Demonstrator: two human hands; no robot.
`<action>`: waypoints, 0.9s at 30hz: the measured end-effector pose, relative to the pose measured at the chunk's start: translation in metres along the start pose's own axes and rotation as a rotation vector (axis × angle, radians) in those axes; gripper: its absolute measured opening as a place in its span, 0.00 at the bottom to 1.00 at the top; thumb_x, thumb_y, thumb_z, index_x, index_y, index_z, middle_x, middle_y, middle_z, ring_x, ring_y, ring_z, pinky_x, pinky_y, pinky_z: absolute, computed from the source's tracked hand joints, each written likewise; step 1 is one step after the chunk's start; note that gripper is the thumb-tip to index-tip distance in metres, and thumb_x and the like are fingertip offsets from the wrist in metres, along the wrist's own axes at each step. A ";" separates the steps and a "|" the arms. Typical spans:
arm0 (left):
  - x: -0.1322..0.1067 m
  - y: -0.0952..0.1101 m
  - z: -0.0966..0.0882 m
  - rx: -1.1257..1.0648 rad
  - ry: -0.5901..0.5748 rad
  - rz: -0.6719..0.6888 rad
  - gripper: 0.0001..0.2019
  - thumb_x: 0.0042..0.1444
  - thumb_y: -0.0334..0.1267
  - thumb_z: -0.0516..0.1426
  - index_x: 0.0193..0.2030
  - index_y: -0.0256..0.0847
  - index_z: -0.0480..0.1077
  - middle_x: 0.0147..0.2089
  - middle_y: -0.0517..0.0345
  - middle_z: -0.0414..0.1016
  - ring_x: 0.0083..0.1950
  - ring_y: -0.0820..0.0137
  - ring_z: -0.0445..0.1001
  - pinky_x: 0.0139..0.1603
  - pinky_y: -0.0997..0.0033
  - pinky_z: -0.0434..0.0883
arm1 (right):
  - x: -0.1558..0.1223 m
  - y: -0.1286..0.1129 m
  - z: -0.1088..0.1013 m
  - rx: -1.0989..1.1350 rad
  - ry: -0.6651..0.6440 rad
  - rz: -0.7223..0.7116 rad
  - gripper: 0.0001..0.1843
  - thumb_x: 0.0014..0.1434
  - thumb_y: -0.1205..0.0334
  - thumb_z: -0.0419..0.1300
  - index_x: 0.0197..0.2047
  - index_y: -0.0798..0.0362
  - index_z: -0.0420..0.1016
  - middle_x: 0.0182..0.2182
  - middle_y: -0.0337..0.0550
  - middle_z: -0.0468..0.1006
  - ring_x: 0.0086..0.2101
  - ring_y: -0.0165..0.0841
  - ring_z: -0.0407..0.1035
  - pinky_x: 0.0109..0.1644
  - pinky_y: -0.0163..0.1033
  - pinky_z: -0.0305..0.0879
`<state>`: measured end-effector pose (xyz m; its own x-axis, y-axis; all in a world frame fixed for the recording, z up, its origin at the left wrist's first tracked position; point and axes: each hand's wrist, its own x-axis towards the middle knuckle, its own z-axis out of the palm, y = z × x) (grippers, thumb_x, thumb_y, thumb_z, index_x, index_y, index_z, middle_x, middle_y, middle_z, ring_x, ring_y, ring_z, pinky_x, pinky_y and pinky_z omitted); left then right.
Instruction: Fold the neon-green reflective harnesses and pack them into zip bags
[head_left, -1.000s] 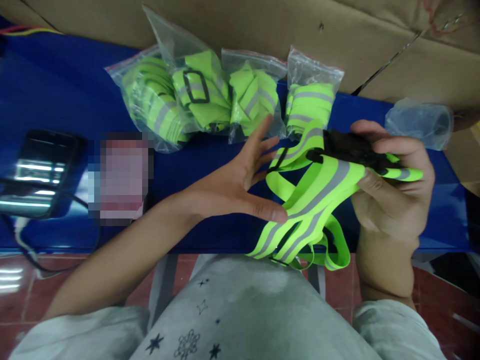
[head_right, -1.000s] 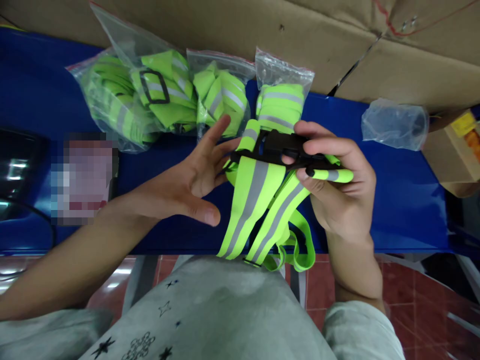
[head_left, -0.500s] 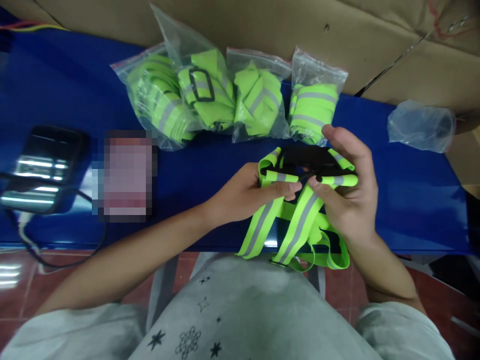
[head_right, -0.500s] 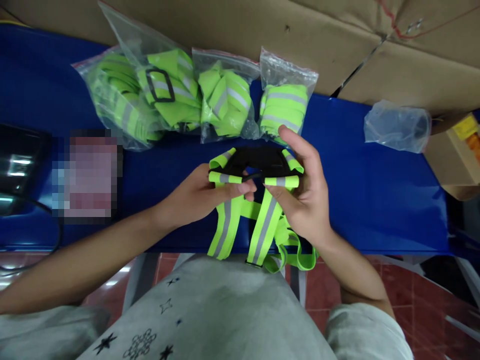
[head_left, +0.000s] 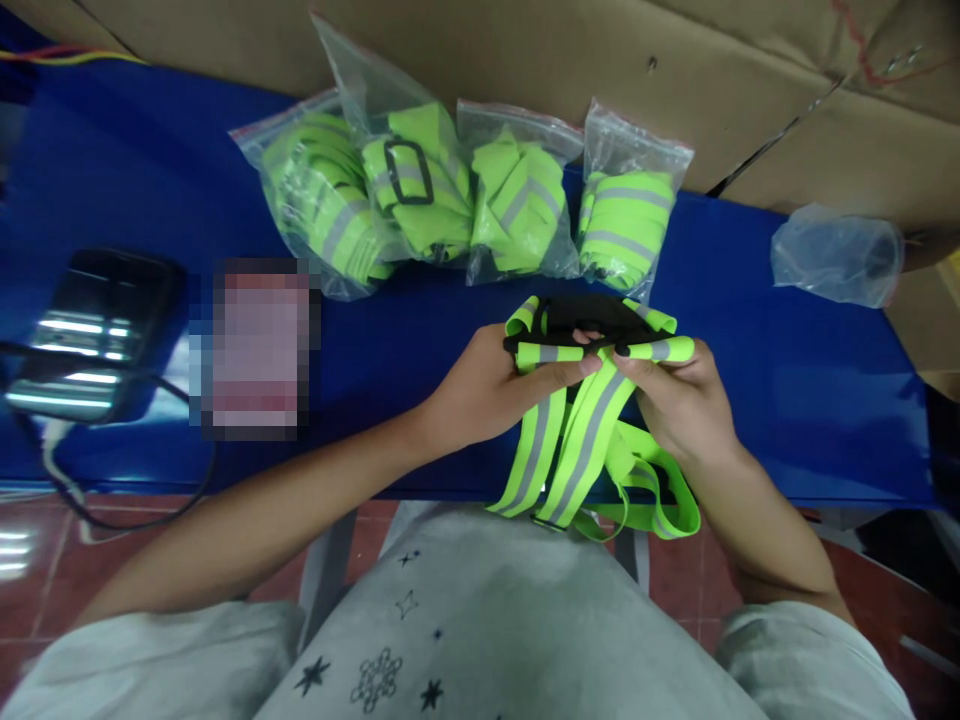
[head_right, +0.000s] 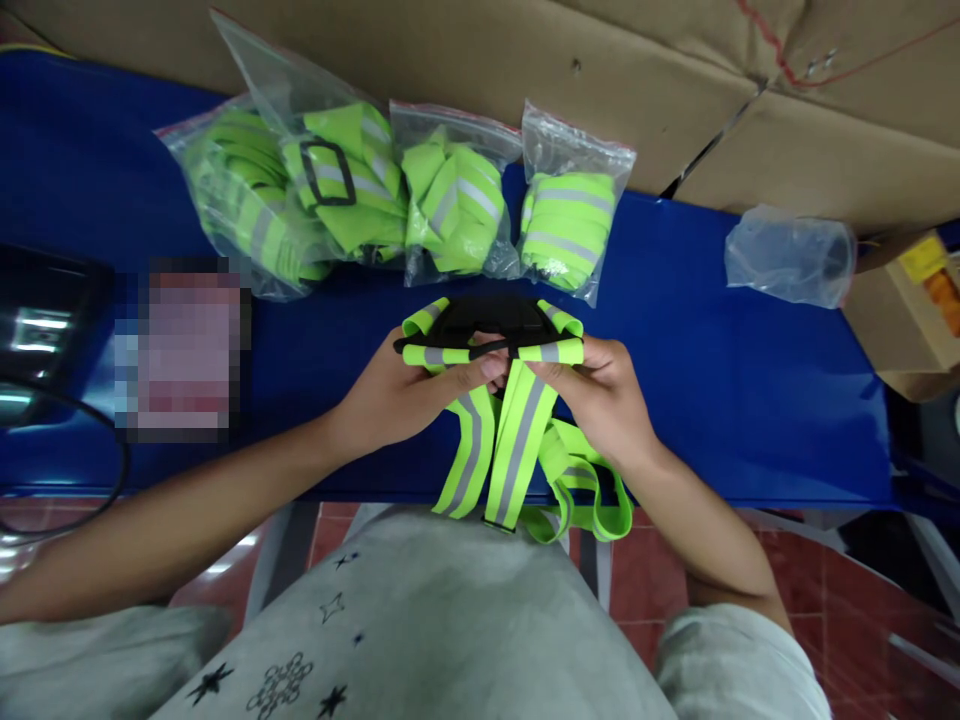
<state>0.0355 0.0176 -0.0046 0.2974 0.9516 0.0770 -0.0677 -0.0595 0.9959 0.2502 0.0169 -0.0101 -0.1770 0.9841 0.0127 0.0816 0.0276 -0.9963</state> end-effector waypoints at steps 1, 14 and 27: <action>-0.001 0.000 0.000 0.015 0.018 0.003 0.14 0.60 0.50 0.67 0.44 0.42 0.81 0.41 0.56 0.85 0.51 0.63 0.82 0.57 0.66 0.77 | 0.000 0.001 0.000 0.027 -0.025 -0.016 0.03 0.61 0.56 0.72 0.40 0.39 0.87 0.40 0.32 0.87 0.42 0.39 0.83 0.49 0.48 0.82; 0.003 -0.004 0.000 -0.035 -0.204 -0.084 0.12 0.58 0.44 0.68 0.44 0.40 0.80 0.45 0.53 0.85 0.53 0.62 0.81 0.62 0.60 0.77 | 0.003 -0.013 0.003 -0.200 -0.233 -0.157 0.08 0.64 0.52 0.69 0.46 0.40 0.86 0.56 0.38 0.82 0.61 0.44 0.75 0.67 0.56 0.72; -0.008 -0.012 0.007 -0.081 -0.238 -0.140 0.11 0.64 0.41 0.60 0.48 0.39 0.79 0.47 0.52 0.84 0.50 0.64 0.81 0.53 0.62 0.79 | 0.004 -0.024 0.002 -0.514 -0.161 -0.388 0.26 0.72 0.43 0.55 0.69 0.41 0.70 0.60 0.46 0.77 0.58 0.43 0.73 0.64 0.50 0.72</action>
<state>0.0410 0.0089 -0.0167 0.5233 0.8510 -0.0429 -0.0828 0.1009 0.9914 0.2457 0.0201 0.0141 -0.4287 0.8485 0.3101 0.4328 0.4942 -0.7540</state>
